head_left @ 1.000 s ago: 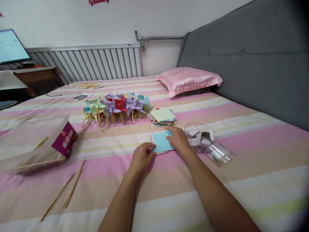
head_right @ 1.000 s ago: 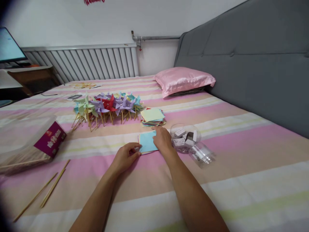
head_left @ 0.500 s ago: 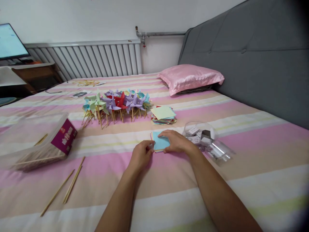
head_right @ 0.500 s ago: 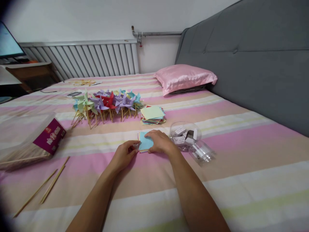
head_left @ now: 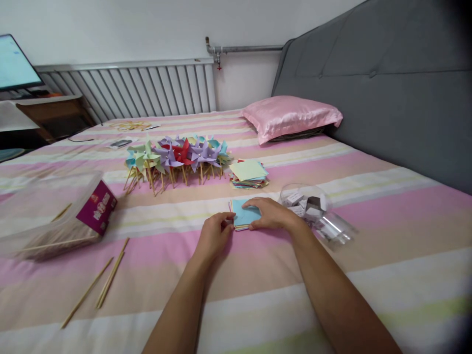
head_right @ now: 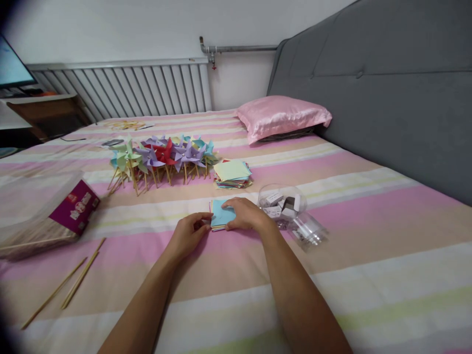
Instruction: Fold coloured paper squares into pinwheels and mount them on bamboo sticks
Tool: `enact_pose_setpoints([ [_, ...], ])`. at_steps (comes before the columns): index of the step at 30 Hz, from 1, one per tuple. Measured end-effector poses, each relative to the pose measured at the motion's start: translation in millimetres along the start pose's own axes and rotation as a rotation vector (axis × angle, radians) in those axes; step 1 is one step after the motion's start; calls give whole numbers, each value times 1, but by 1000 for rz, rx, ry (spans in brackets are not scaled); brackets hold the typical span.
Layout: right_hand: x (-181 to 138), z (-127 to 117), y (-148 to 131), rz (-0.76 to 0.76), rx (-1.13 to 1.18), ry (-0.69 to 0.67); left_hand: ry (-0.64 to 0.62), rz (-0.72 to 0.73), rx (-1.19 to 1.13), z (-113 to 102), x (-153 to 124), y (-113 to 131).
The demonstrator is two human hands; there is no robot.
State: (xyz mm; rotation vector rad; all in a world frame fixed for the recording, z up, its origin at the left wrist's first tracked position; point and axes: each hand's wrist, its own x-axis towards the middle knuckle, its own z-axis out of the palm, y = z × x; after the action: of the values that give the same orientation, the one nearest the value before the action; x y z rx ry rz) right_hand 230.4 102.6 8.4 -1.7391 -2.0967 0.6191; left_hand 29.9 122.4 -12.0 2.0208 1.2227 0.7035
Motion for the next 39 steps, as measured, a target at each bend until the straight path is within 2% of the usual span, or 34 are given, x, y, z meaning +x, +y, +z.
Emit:
enact_pose_setpoints([
  [4,0,0,-1,3,-22,-9,30,-18,-28,0,0,0],
  [18,1,2,2,-13,-13,-14,9,7,-97,2,-1,-1],
  [27,8,11,-11,45,50,124,-18,36,-115,1,-2,2],
  [35,10,22,-25,102,-54,192,-40,132,-257,2,-3,5],
  [39,10,19,-32,181,-154,217,-49,155,-251,0,-5,10],
])
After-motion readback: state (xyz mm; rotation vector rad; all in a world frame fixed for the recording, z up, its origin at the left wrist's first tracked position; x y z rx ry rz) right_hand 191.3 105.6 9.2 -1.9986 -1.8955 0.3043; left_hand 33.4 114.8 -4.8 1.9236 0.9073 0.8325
